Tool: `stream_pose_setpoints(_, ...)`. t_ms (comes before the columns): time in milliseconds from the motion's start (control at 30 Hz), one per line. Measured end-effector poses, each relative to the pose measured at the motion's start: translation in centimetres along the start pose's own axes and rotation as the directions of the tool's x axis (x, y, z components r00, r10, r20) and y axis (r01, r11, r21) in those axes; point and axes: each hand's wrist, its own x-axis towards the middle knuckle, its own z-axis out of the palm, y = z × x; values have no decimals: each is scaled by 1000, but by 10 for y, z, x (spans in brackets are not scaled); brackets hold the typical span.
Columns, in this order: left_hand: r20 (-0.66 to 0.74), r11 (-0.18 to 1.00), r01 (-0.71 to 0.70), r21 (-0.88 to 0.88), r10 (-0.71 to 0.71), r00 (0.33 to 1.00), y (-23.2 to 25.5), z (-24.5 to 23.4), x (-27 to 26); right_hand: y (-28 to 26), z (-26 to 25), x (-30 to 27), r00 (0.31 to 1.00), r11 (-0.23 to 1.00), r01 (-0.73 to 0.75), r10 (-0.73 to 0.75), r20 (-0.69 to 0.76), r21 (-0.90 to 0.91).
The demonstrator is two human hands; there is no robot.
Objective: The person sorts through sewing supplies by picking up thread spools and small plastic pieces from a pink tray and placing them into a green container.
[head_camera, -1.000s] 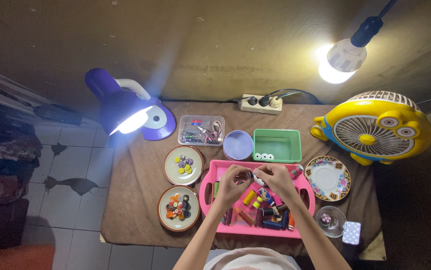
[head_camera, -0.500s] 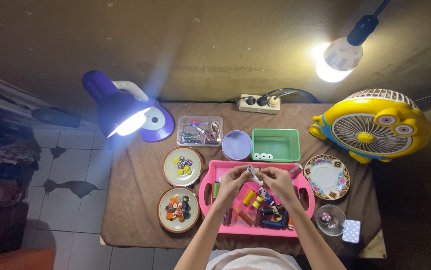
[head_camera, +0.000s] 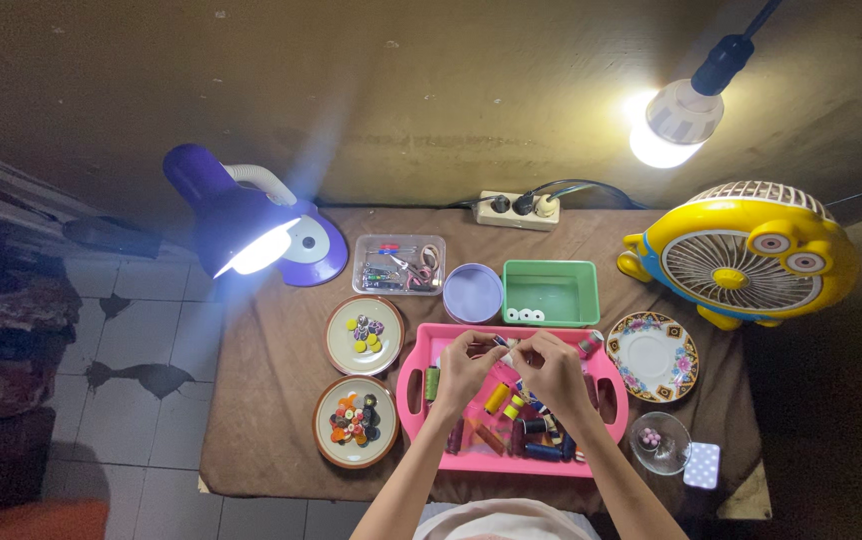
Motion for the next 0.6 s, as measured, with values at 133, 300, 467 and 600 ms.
stream_pose_setpoints(133, 76, 973, 26, -230, -9, 997, -15, 3, 10, 16, 2, -11, 978, 978, -203, 200, 62, 41)
stream_pose_setpoints(300, 238, 912, 117, -392, -22, 971, -39, 7, 17, 60, 0, -3, 776, 583, -626, 530, 341, 518)
stream_pose_setpoints(467, 255, 966, 5, -259, 63, 965, -36, 28, 27, 95, -2, 5, 802, 601, -597, 454, 389, 531)
stream_pose_setpoints(600, 230, 988, 106, -117, -77, 970, -20, 40, 55, 118, -19, 31, 794, 583, -601, 509, 331, 547)
